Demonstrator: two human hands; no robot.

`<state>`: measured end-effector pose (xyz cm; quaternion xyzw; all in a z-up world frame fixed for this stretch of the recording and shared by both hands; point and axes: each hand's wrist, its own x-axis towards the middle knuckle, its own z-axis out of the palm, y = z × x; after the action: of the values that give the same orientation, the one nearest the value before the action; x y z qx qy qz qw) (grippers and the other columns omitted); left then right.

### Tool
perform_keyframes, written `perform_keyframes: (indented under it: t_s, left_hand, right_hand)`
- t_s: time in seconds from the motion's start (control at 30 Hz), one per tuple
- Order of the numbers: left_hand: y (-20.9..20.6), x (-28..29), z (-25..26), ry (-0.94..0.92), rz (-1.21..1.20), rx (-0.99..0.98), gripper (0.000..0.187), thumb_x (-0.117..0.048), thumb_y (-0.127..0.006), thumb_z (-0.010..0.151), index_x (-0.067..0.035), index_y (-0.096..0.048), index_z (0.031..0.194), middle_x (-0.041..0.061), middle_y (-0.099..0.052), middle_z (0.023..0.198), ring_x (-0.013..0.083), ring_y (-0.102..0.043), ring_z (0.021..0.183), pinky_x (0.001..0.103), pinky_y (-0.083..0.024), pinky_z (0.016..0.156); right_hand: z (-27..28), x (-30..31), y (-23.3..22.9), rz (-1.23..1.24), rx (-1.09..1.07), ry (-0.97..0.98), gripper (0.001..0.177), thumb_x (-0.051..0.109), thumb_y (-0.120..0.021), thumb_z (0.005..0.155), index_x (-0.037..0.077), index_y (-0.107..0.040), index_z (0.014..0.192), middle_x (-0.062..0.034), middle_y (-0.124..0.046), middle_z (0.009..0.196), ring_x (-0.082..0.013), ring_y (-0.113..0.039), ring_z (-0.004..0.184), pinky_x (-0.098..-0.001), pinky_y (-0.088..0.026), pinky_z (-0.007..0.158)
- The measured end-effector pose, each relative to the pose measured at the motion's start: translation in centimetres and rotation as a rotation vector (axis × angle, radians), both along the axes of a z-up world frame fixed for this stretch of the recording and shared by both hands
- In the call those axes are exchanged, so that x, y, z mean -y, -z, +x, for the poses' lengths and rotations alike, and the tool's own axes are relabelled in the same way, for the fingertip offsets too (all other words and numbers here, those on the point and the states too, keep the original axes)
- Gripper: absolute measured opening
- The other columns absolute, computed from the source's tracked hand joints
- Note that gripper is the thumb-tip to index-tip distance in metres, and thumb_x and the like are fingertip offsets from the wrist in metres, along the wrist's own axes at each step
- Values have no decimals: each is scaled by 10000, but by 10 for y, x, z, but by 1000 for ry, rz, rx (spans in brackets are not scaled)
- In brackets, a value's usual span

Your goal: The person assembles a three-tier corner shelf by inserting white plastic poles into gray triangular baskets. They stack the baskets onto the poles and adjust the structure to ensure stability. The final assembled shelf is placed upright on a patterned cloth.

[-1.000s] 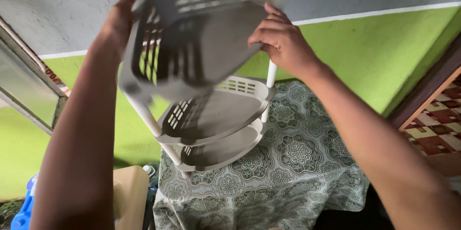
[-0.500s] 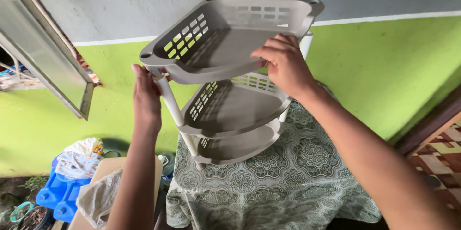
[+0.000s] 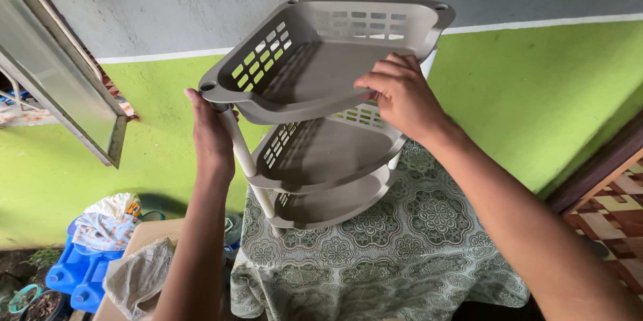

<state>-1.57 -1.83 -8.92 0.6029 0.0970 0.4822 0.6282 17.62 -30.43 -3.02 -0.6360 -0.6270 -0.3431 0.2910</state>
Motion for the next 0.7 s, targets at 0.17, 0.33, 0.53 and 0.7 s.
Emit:
perform_keyframes:
  t_s: [0.17,0.33,0.53,0.7]
  left_hand:
    - [-15,-2,10,-92,-71,2,559,-616,-467,1000,-102,-571,1193,43,-576,1007,135,-561,841,302,-492,740]
    - [-18,-8,8,98,-224,-32,419,-472,-498,970,-91,-569,1129,96,-551,907,183,-542,737,331,-479,639]
    - [-16,-19,6,140,-239,55,363,-375,-499,976,-80,-535,1185,80,-622,929,188,-606,778,354,-527,659]
    - [-13,-21,4,133,-290,89,479,-310,-513,977,-130,-295,1364,106,-612,960,220,-613,727,375,-523,616]
  right_hand:
    - [5,-5,5,-61,-10,-15,387,-139,-609,729,27,-752,1048,-41,-663,877,-233,-585,935,-391,-418,1012]
    - [5,-3,5,-62,2,-28,250,-16,-753,774,33,-741,1019,-51,-661,883,-239,-582,933,-387,-410,962]
    - [2,-4,1,-62,-24,-45,226,4,-774,796,39,-733,1016,-48,-659,879,-235,-590,918,-382,-411,966]
    - [-2,-4,5,-58,-53,-45,229,5,-755,808,62,-742,1029,-27,-672,895,-222,-607,953,-381,-433,995]
